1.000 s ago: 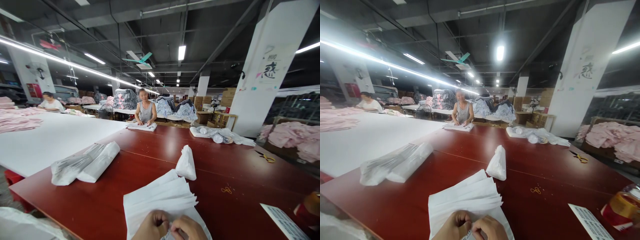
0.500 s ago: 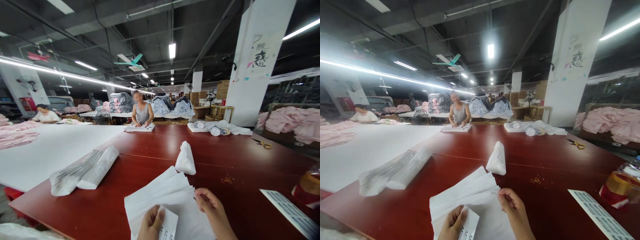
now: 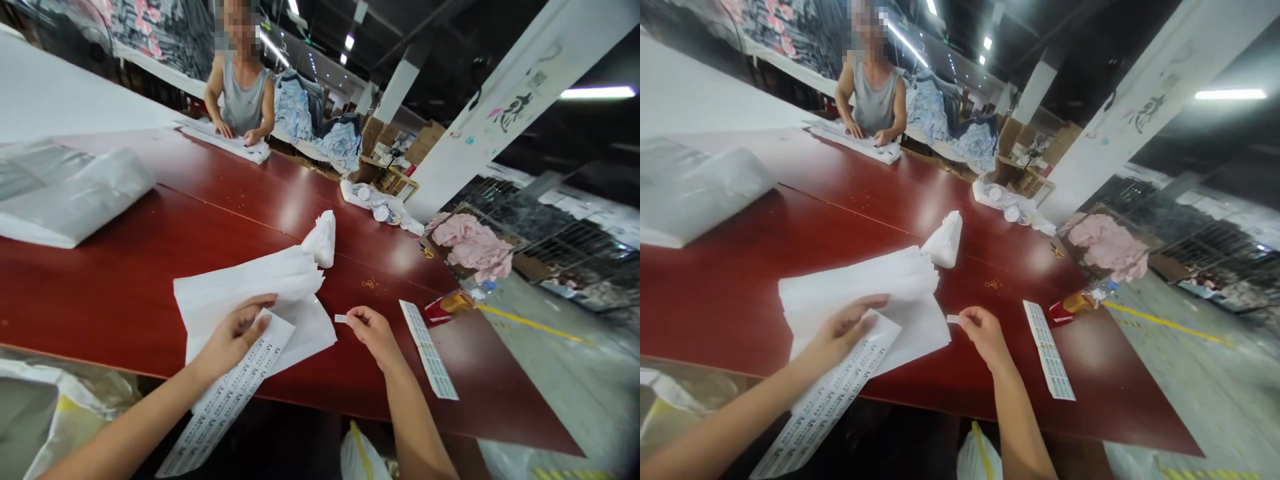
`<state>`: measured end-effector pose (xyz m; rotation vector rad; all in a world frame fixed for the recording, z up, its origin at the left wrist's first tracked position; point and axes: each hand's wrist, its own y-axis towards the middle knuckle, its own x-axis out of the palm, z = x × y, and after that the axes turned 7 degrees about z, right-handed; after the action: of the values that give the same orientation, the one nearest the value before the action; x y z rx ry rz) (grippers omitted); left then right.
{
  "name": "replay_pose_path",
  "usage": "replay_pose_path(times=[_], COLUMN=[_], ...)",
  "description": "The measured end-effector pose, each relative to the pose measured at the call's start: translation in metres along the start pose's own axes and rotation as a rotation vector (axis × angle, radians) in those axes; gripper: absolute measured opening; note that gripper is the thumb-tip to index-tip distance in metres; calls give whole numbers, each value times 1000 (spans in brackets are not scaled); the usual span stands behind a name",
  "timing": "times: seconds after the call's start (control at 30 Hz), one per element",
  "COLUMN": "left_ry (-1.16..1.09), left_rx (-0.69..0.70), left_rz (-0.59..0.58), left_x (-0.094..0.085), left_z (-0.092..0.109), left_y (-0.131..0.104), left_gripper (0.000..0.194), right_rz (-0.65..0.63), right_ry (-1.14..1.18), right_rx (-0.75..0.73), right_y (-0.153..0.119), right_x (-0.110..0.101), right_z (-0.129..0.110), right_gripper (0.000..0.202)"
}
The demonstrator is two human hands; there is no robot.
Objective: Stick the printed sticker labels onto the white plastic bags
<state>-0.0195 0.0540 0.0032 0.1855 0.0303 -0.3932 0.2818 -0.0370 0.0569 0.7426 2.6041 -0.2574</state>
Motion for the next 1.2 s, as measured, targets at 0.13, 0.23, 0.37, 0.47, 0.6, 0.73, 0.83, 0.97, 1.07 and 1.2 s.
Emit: replay_pose_path(times=[0.13, 0.23, 0.37, 0.47, 0.6, 0.73, 0.83, 0.97, 1.07, 1.2], left_ry=[-52, -56, -43, -40, -30, -24, -23, -80, 16, 365], left_rx=[-22, -43, -39, -33, -44, -37, -61, -111, -11, 351], left_rz=[41, 49, 34, 32, 19, 15, 8, -71, -107, -380], left_x=[-3, -4, -3, -3, -3, -3, -3, -3, -1, 7], left_z=[5, 7, 7, 6, 5, 6, 5, 5, 11, 22], left_y=[0, 0, 1, 1, 1, 0, 0, 1, -3, -30], left_gripper=[50, 53, 50, 48, 43, 41, 42, 47, 47, 23], right_rz=[-118, -185, -169, -38, 108, 43, 135, 156, 10, -134], right_ry=[-134, -186, -287, -422, -482, -488, -570, -638, -729, -864], right_rx=[-86, -113, -132, -177, -382, -518, -515, -669, -863, -1023], right_y=[-6, -15, -24, -29, -35, -30, -23, -24, -24, -11], right_x=[7, 13, 25, 34, 40, 49, 52, 44, 38, 45], right_z=[3, 8, 21, 29, 32, 38, 40, 34, 26, 12], right_gripper=[26, 22, 19, 22, 28, 21, 23, 27, 35, 29])
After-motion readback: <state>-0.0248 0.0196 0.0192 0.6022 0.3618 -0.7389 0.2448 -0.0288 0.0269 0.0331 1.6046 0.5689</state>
